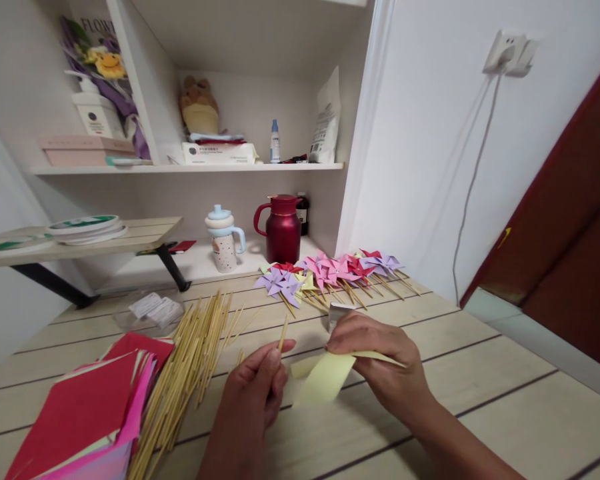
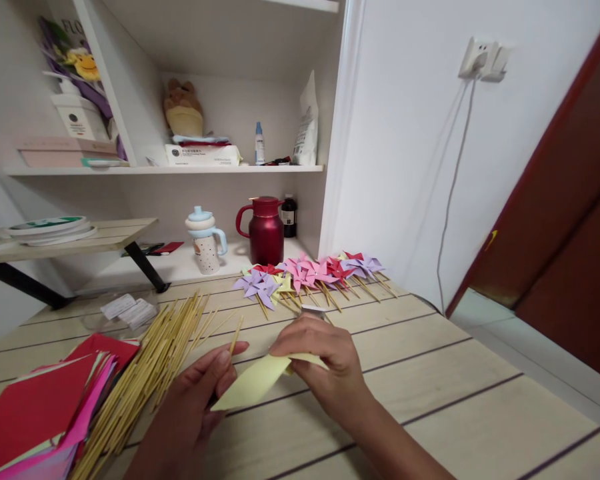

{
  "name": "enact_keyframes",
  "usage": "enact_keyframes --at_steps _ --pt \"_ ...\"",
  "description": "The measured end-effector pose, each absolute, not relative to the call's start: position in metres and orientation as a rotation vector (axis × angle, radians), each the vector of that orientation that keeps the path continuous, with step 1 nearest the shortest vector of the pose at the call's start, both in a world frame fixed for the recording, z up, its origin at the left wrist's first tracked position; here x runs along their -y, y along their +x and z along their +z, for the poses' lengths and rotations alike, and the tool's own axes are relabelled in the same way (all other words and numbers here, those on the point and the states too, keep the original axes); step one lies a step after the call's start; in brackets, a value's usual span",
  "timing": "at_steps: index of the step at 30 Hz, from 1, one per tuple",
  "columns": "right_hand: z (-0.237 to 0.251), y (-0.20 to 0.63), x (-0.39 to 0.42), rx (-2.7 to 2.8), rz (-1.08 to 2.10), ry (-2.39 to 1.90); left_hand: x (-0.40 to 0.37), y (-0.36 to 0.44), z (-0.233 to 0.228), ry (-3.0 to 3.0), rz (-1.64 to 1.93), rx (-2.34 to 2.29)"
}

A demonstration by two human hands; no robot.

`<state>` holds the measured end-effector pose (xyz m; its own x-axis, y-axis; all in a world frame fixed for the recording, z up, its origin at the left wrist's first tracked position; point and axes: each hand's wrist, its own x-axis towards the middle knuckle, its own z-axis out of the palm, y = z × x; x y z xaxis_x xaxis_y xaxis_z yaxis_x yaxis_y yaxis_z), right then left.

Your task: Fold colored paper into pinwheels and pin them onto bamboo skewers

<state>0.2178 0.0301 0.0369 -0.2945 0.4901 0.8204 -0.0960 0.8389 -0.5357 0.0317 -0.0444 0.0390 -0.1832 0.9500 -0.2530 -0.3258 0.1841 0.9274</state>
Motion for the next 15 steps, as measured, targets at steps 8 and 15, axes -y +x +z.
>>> enact_keyframes --at_steps 8,15 --pt "0.036 0.211 -0.026 1.646 0.774 -0.295 0.038 0.033 0.029 0.739 1.294 -1.197" --pt "0.036 0.207 -0.023 1.66 0.778 -0.234 0.039 0.036 0.024 0.871 1.288 -1.135"
